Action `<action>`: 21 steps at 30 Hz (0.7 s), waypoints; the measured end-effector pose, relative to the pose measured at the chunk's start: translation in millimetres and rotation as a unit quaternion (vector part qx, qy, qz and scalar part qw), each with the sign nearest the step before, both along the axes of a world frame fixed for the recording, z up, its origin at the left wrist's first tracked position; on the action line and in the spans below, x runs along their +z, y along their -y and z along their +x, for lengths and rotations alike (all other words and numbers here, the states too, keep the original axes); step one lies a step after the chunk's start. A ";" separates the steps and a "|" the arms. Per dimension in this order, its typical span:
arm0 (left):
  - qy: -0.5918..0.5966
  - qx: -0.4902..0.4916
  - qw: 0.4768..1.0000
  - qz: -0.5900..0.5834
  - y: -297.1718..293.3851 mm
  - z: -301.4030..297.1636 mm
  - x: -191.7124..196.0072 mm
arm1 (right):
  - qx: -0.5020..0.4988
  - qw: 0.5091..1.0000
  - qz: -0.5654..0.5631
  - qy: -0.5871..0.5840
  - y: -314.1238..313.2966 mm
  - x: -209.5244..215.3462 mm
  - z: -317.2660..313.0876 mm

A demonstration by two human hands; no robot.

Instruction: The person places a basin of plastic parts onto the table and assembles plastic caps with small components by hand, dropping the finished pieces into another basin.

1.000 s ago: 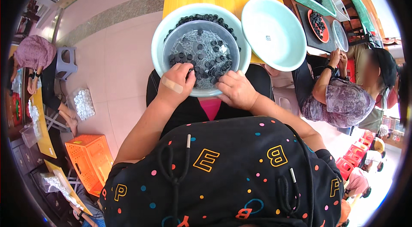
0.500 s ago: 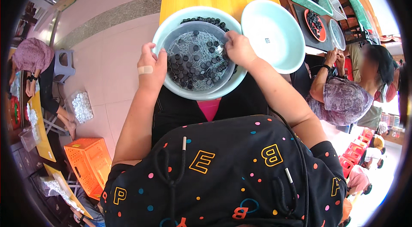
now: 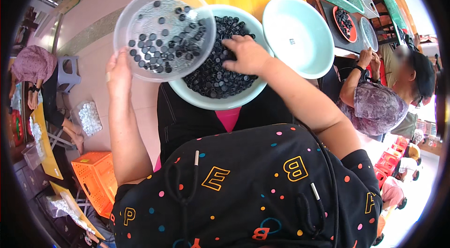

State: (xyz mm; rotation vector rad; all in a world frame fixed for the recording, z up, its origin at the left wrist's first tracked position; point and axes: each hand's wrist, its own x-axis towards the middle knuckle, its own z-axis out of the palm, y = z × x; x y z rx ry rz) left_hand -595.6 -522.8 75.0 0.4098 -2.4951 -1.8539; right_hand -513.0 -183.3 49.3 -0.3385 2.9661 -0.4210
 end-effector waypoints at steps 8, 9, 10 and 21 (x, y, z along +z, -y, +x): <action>0.033 0.096 0.993 0.053 1.0 -7.9 34.1 | 0.003 0.983 0.150 0.103 21.0 24.0 -29.6; 0.042 0.099 0.992 0.062 -0.3 -9.8 36.4 | -0.003 0.985 0.141 0.101 17.8 27.0 -34.0; 0.042 0.100 0.992 0.063 -3.3 -12.2 40.1 | -0.009 0.986 0.132 0.099 14.4 28.6 -38.5; 0.059 0.071 0.994 0.058 -37.0 -26.0 51.8 | -0.184 0.915 -0.326 0.153 -49.4 23.0 -104.8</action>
